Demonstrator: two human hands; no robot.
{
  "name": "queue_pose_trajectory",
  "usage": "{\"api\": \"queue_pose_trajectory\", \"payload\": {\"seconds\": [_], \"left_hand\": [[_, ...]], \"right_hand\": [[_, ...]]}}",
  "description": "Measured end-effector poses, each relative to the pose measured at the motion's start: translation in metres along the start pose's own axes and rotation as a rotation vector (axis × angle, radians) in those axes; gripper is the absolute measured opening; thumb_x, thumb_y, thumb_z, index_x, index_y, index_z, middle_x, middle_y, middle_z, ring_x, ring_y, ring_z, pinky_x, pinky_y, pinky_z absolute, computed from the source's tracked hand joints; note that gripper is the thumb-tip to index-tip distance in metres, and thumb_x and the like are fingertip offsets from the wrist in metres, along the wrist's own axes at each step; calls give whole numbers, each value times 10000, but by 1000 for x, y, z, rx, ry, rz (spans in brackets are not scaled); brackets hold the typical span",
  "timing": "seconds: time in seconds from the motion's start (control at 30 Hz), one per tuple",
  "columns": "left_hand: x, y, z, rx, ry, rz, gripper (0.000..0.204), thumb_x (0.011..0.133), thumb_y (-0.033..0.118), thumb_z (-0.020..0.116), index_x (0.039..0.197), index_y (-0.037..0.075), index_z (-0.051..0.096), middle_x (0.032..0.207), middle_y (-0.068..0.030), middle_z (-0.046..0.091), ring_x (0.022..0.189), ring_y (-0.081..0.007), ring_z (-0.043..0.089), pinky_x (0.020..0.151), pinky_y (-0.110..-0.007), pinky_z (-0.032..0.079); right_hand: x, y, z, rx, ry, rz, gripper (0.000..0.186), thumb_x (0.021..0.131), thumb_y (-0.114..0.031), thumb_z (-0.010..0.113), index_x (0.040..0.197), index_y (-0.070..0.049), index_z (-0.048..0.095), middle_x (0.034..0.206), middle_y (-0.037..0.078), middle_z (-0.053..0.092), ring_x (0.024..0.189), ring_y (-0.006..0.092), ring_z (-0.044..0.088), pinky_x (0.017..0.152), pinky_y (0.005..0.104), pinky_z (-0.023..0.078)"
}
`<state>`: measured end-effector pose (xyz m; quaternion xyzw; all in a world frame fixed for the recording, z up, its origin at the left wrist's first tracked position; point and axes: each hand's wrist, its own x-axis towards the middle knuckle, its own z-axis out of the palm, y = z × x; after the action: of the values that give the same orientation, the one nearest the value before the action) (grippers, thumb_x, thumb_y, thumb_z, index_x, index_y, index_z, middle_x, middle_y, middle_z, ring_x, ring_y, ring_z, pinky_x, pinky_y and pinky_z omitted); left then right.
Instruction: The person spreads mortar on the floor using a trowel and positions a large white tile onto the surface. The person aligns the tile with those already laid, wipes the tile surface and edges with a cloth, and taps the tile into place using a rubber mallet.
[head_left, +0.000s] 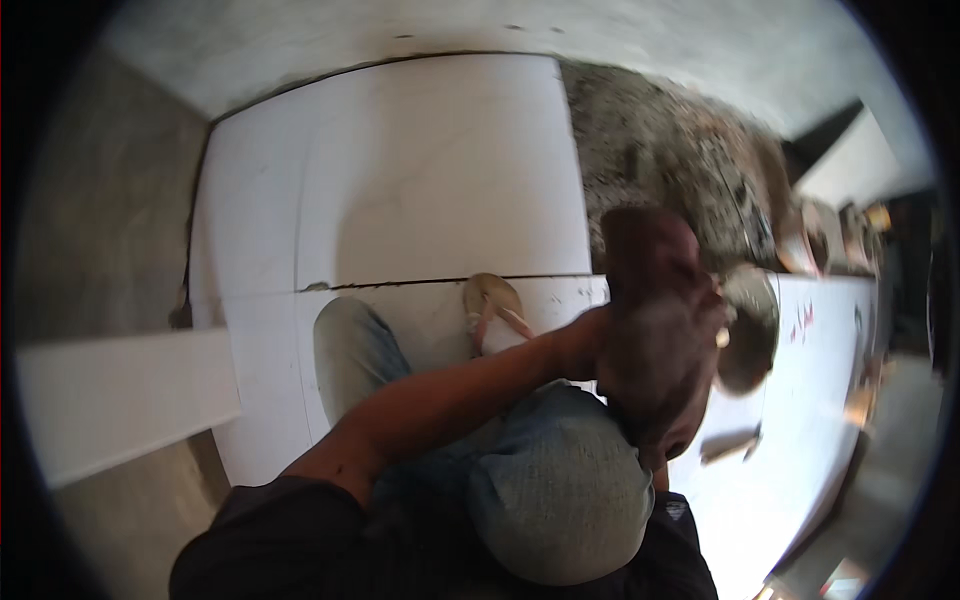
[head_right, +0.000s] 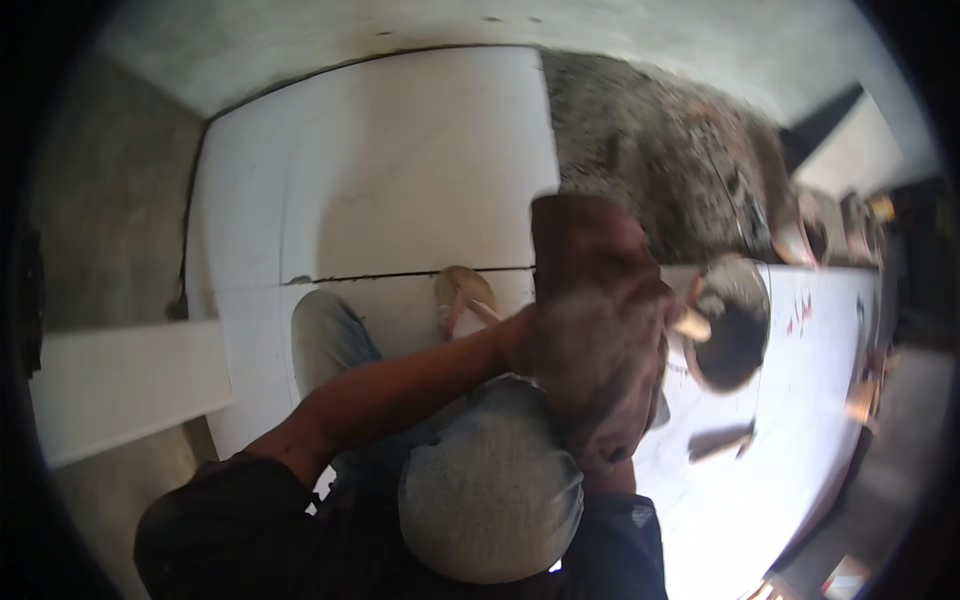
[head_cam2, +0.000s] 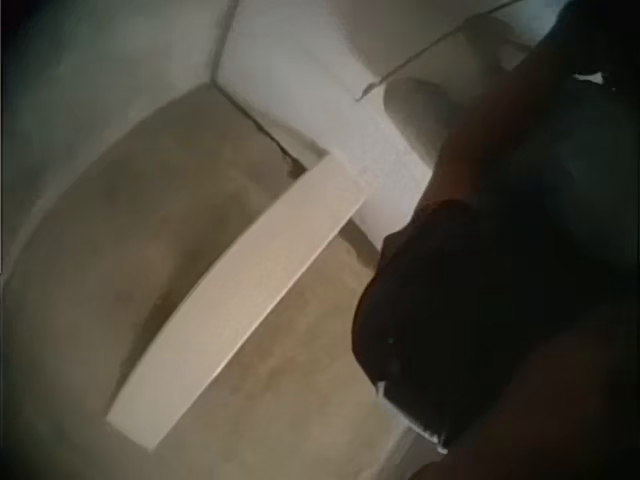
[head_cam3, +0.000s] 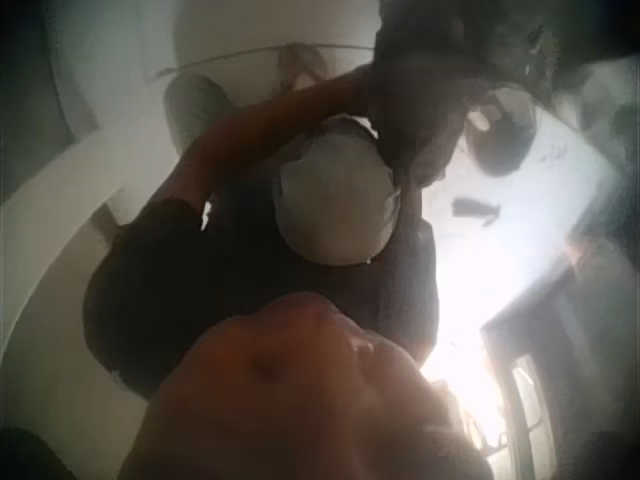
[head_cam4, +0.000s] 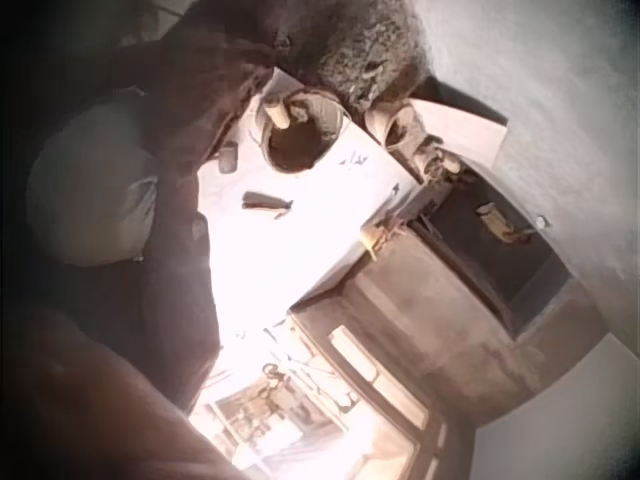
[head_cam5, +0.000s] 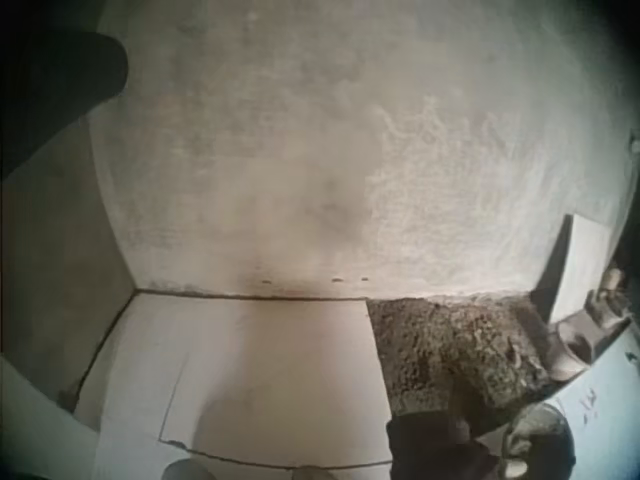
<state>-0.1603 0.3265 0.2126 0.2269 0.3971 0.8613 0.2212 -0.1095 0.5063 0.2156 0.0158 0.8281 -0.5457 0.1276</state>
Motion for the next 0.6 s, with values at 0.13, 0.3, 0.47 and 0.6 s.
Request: {"api": "queue_pose_trajectory", "payload": {"seconds": [0.13, 0.3, 0.47, 0.6], "left_hand": [[-29, 5, -19, -63, 232, 375, 431, 963, 375, 521, 1292, 94, 523, 1268, -69, 582, 1166, -191, 550, 1026, -379, 430], [-38, 37, -11, -996, 749, 36, 479, 999, 476, 372, 1264, 112, 536, 1192, -53, 630, 1104, -217, 591, 1019, -386, 433], [-60, 103, -57, -971, 803, 430, 496, 981, 517, 378, 1185, 117, 589, 1144, -72, 647, 1048, -229, 618, 981, -434, 462], [-64, 124, -69, -1051, 725, 437, 557, 965, 579, 358, 1147, 120, 616, 1138, -77, 656, 1046, -239, 623, 975, -462, 460]], "right_hand": [[37, -32, 44, 22, -182, -62, 738, 892, -479, 530, 1366, 72, 396, 1383, 265, 440, 1287, 355, 438, 1050, 427, 365], [70, -56, 104, 2, -359, -146, 746, 888, -474, 540, 1373, 70, 384, 1379, 266, 442, 1284, 353, 441, 1045, 425, 369], [103, -79, 169, -7, -477, -223, 754, 884, -468, 550, 1381, 69, 371, 1375, 266, 443, 1281, 350, 444, 1040, 423, 372], [112, -90, 191, -35, -542, -234, 761, 881, -464, 559, 1387, 68, 361, 1372, 267, 445, 1279, 349, 446, 1035, 422, 376]]}}
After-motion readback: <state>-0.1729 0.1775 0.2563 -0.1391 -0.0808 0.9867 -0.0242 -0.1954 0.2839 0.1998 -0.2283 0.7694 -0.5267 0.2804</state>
